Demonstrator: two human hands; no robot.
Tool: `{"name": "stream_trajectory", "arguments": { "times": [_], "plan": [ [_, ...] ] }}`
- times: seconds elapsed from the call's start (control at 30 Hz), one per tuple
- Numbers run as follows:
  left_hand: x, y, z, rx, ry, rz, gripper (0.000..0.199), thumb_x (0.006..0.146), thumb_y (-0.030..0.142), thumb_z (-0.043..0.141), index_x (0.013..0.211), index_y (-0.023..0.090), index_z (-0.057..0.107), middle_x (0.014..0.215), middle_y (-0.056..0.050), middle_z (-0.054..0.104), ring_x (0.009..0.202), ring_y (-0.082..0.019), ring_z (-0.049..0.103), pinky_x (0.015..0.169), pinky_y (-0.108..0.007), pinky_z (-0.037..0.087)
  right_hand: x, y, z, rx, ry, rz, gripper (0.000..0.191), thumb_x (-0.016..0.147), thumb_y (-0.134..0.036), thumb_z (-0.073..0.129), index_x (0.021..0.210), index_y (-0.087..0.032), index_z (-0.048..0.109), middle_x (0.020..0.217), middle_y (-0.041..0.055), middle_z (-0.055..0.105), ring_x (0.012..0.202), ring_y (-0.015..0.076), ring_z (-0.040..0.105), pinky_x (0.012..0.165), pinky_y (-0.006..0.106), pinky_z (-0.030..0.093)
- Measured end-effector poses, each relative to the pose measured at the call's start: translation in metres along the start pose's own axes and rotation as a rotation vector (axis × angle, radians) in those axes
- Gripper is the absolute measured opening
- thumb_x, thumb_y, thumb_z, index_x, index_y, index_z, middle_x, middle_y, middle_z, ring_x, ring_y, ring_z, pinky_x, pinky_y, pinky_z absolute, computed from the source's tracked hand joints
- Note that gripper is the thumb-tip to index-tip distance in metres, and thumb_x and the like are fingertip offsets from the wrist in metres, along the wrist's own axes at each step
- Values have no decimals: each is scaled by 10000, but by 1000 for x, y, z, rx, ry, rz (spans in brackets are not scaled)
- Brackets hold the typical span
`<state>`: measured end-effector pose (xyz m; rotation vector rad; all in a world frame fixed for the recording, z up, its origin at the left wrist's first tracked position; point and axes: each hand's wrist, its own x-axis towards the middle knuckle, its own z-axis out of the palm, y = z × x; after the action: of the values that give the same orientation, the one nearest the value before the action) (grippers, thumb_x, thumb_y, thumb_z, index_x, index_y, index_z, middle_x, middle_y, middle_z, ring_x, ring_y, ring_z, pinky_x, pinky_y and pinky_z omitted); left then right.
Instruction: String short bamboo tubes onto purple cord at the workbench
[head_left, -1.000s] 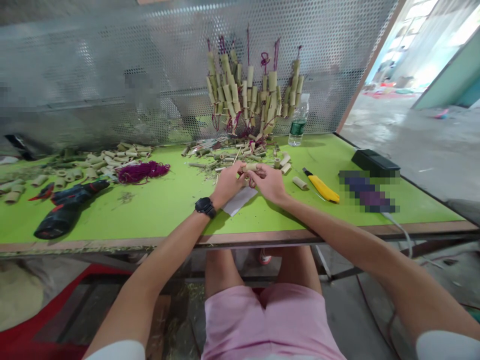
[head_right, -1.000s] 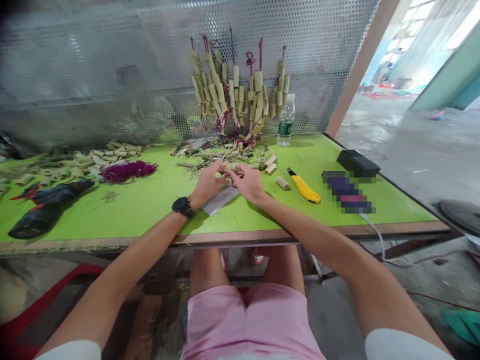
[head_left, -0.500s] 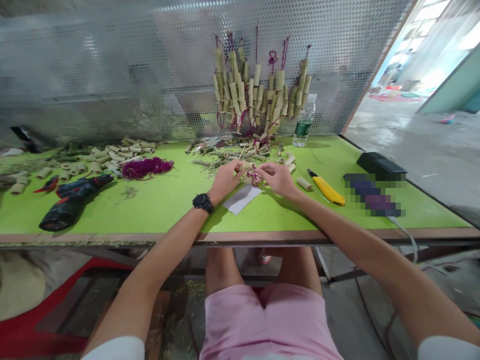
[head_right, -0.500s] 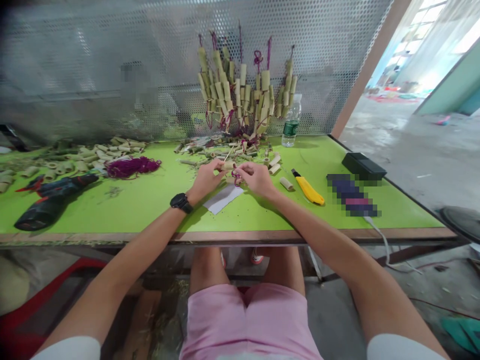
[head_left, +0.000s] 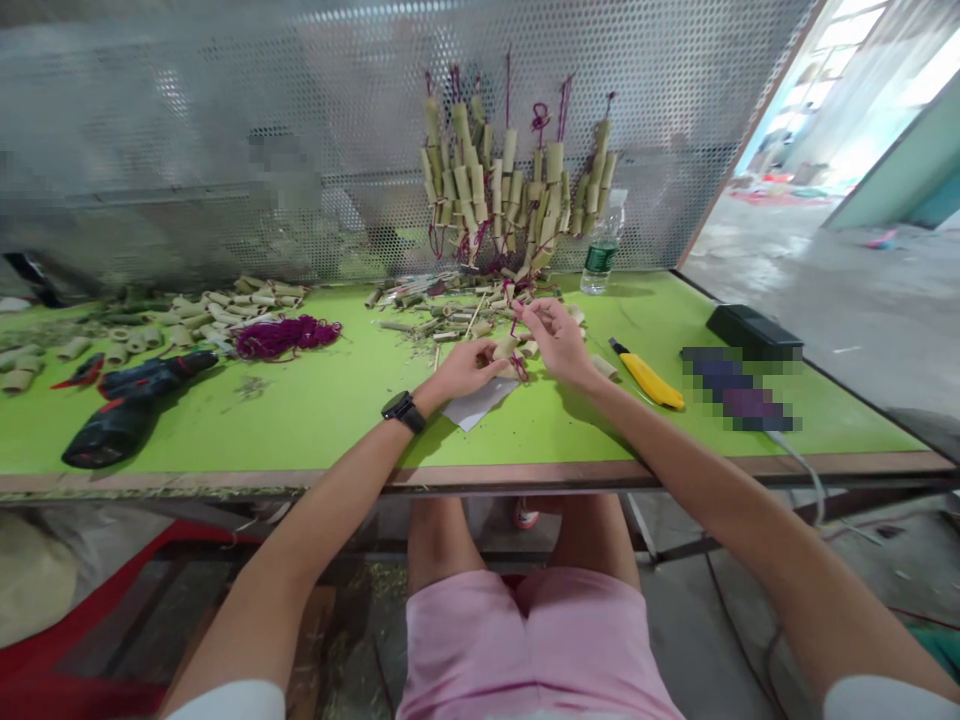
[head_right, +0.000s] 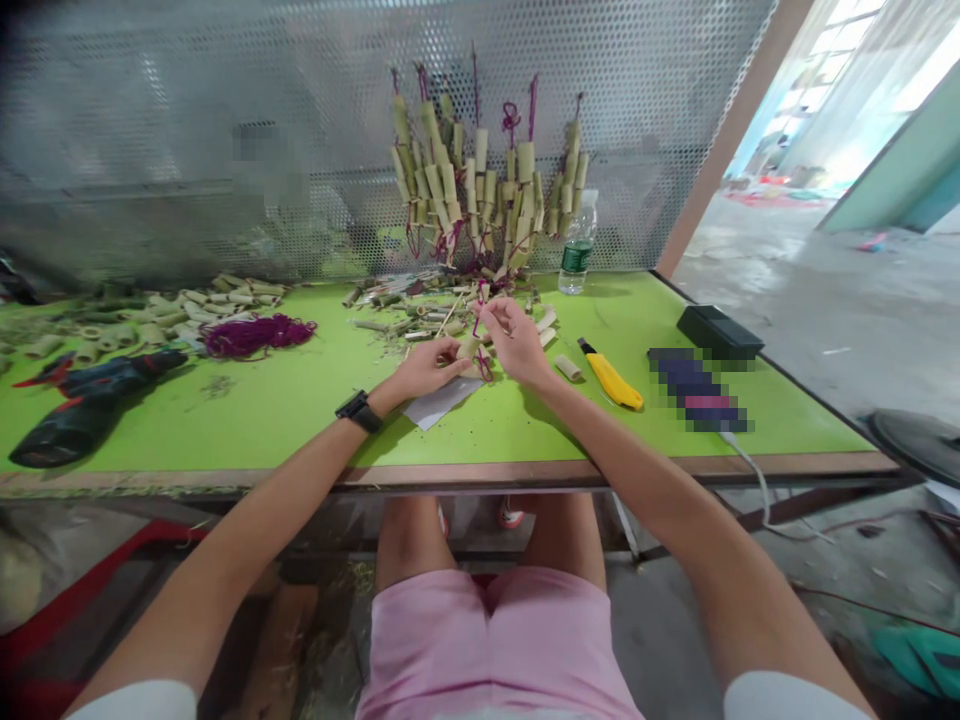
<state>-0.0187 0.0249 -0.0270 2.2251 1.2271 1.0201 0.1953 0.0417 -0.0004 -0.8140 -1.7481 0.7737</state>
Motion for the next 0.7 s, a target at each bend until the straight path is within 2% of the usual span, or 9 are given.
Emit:
{"name": "stream_trajectory", "arguments": {
  "times": [0.1,0.17,0.27,0.33,0.43,0.53,0.6,0.7],
  "plan": [
    [0,1,2,-101,-60,-64,397,963,586,660,1004,196,723,856,-71,768,722,-223,679,659,-338,503,0,4,-1,-48,-73,-78,146,1147,-354,528,1113,-259,633,1363,126,754,1425,253,664,1051,399,636],
    [1,0,-1,-30,-40,-136,390,949,582,674,957,195,722,838,-74,773,699,-228,675,627,-335,463,-1,7,-2,-80,-140,-90,151,1145,-319,522,1188,-244,646,1428,141,740,1356,250,699,1059,416,622],
    [0,-2,-7,189,28,-212,357,918,546,709,797,212,680,736,-58,730,647,-220,621,600,-332,390,-3,14,-3,-172,-249,-62,238,1138,-315,523,1301,-215,666,1279,134,803,1052,234,772,911,408,642],
    [-1,-3,-10,283,38,-224,376,895,540,731,709,226,642,670,-45,684,612,-210,575,584,-331,353,-3,20,-3,-266,-283,-78,226,1104,-297,570,1241,-199,721,1138,115,827,922,235,756,852,409,630],
    [-2,-1,-12,322,-8,-197,486,890,574,736,586,239,558,587,-39,603,568,-201,512,580,-343,344,0,29,-3,-415,-264,-109,157,1036,-253,649,1081,-186,784,1066,121,823,943,264,738,873,436,611],
    [0,1,-19,329,-34,-202,630,947,611,673,500,241,427,499,-42,468,538,-204,463,620,-373,392,3,37,-3,-499,-241,-38,167,1026,-271,666,1007,-173,800,1035,149,810,934,284,723,883,486,609],
    [1,-3,-33,358,62,-257,609,960,562,660,509,238,412,497,-50,455,553,-219,484,676,-397,440,4,39,-4,-533,-224,1,192,1020,-318,691,1037,-170,811,1087,176,796,1011,321,717,921,545,610],
    [0,-17,-63,505,287,-404,380,910,418,685,616,229,539,601,-104,590,671,-292,607,751,-430,491,2,38,-5,-591,-233,27,304,1011,-377,703,1230,-201,818,1303,208,746,1265,411,651,1049,683,560]
  ]
}}
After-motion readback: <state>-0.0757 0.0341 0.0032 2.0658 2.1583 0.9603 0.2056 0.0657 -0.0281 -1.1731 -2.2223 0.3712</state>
